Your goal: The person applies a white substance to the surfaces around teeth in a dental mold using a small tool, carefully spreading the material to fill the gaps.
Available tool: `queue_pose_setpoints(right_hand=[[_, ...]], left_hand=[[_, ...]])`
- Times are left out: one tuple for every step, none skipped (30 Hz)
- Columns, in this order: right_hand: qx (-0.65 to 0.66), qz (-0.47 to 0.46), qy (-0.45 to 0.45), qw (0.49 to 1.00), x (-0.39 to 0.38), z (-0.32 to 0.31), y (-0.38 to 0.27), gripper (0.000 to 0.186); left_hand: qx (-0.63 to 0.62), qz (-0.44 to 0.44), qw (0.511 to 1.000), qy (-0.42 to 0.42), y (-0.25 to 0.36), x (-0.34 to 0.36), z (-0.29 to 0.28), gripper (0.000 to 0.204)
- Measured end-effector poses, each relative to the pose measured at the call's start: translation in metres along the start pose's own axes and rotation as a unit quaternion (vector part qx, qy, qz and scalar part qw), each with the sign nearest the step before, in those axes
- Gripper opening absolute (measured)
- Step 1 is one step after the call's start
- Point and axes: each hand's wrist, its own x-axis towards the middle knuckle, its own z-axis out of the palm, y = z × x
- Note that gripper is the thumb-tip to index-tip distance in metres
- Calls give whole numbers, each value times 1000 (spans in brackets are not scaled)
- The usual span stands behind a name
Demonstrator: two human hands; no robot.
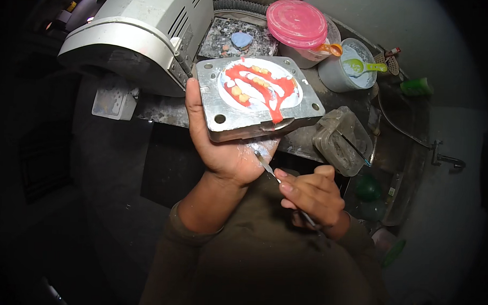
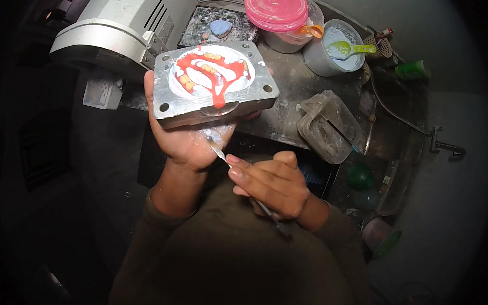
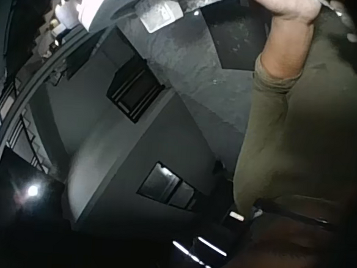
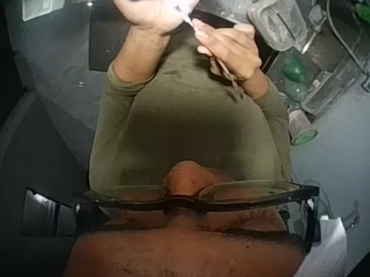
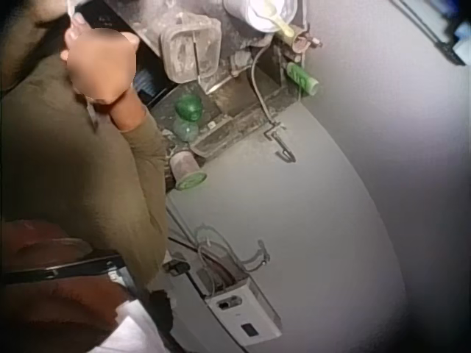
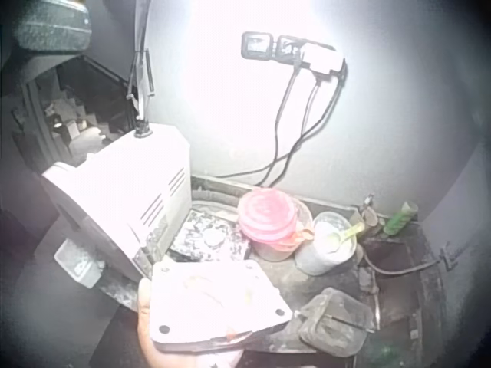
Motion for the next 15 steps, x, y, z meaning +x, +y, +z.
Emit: queue_pose_setpoints(right_hand=[[-34, -32, 9, 999, -7, 8, 2, 32], [-33, -33, 9, 999, -10, 9, 1, 32], [-44, -49, 2, 998, -13, 8, 2, 32], [-55, -64, -6, 996, -15, 7, 2, 32], [-18, -39, -3, 999, -13, 1, -2, 25], [-17, -39, -4, 999, -11, 0, -3, 25], [45, 10, 36, 998, -9, -1, -2, 22], [106, 60, 75, 990, -6, -3, -2, 19], [114, 87, 87, 986, 3, -6, -1, 16], [129, 106, 83, 983, 9, -9, 1, 15], [122, 109, 67, 984, 15, -12, 3, 15], [115, 113, 52, 986, 19, -14, 5, 14], [115, 112, 52, 986, 22, -14, 6, 14], [109, 104, 32, 988, 25, -14, 7, 15], [102, 96, 13, 990, 27, -14, 7, 15]], left_hand=[[-4, -6, 1000, -16, 2, -1, -2, 71], [-7, -12, 999, -31, 3, -1, -4, 71], [-7, -11, 999, -31, 5, -2, -3, 71], [0, -5, 1000, -21, 6, -2, 0, 70], [6, 0, 1000, -10, 7, -2, 1, 70], [6, 1, 1000, -10, 8, -2, 1, 70], [7, 7, 1000, -6, 9, -1, 1, 68], [8, 12, 1000, -3, 9, 0, 1, 66], [8, 12, 1000, -3, 8, 1, 0, 66], [10, 20, 1000, 14, 8, 2, 0, 73], [14, 28, 999, 30, 8, 2, 0, 81], [14, 29, 999, 30, 8, 1, -1, 81], [11, 25, 1000, 15, 8, 0, -3, 79], [8, 22, 1000, 0, 9, -1, -5, 77], [8, 22, 1000, 0, 9, -1, -10, 77]])
